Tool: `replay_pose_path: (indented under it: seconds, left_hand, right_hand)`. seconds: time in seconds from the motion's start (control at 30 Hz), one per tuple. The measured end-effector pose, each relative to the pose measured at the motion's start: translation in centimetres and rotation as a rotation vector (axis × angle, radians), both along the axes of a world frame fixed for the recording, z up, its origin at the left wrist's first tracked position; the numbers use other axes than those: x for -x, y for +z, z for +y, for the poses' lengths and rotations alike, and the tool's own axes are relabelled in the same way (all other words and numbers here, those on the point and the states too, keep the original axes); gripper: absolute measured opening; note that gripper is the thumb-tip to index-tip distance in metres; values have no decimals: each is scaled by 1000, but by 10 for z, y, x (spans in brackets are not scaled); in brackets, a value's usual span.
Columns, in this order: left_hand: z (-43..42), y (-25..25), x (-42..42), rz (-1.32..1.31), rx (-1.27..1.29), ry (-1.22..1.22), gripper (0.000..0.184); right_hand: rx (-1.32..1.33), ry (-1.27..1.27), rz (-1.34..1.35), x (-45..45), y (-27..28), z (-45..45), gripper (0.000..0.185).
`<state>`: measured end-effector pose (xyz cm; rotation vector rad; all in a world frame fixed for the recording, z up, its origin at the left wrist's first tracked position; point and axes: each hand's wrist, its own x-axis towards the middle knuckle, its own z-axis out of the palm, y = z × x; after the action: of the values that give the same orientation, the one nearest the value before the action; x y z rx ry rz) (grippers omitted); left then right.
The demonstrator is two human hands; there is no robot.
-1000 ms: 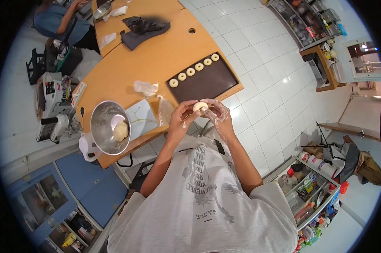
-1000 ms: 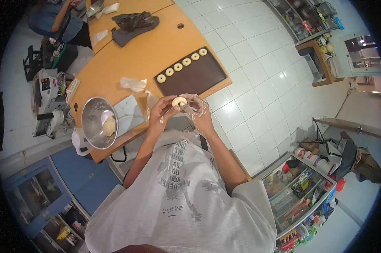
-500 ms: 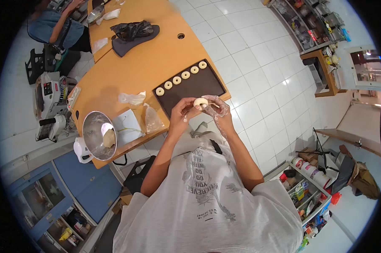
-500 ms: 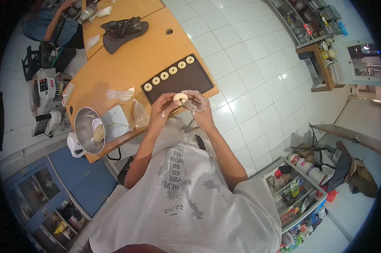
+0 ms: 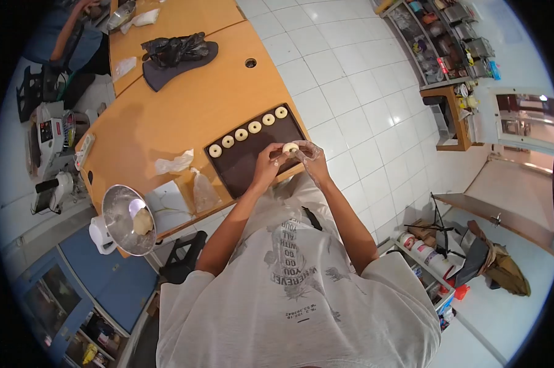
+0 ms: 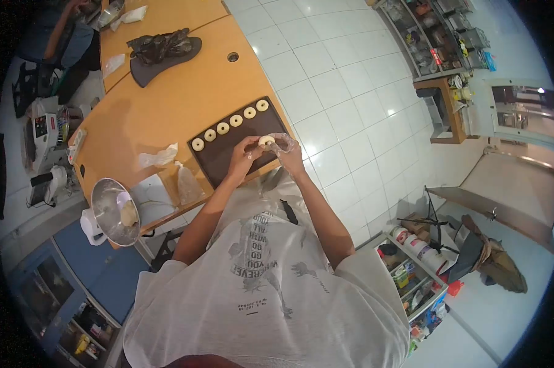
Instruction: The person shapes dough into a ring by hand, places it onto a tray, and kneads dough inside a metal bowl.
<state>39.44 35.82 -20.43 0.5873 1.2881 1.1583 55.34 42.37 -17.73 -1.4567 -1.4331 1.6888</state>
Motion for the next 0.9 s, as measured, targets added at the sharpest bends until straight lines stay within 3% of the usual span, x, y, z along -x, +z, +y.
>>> replay_pose_path:
  seconds: [0.2,0.27,0.33,0.37,0.47,0.57,0.63,0.7,0.77,0.9]
  left_hand:
    - [36,-69,-20,-9,83,161,29]
    - [46,-96,-28,-37,83,254,29]
    - [58,-109,-34,197,154,216,32]
    - [62,-115,-40,86,188,286,33]
    - [72,-139,-55,154,114,363,34]
    - [82,-147,-57,198,182,371,38]
    - [86,-148,-57,223,223,365,39]
    - [90,-143,-57,476,320,363,41]
    - [95,-118,-53,435,322,369,41]
    - [93,-122,-56,367,291,375,45]
  right_hand:
    - [-88,120,-117,-6,-80,52,20]
    - [-150,220,-313,-1,-90,70,19]
    - [-156,259,-300,-2,-104,86,21]
    - [-228,302,-288,-2,-112,93,21]
    - [-324,375,-274,0,-122,111,21]
    - [-407,411,-361,-1,-135,125,21]
    - [-605,493,-379,2,-142,130,19]
    - [-563,494,-351,7,-149,133,18]
    - [-517,495,-328,9,-152,133,18]
    - [-600,547,-375,12,-145,135,19]
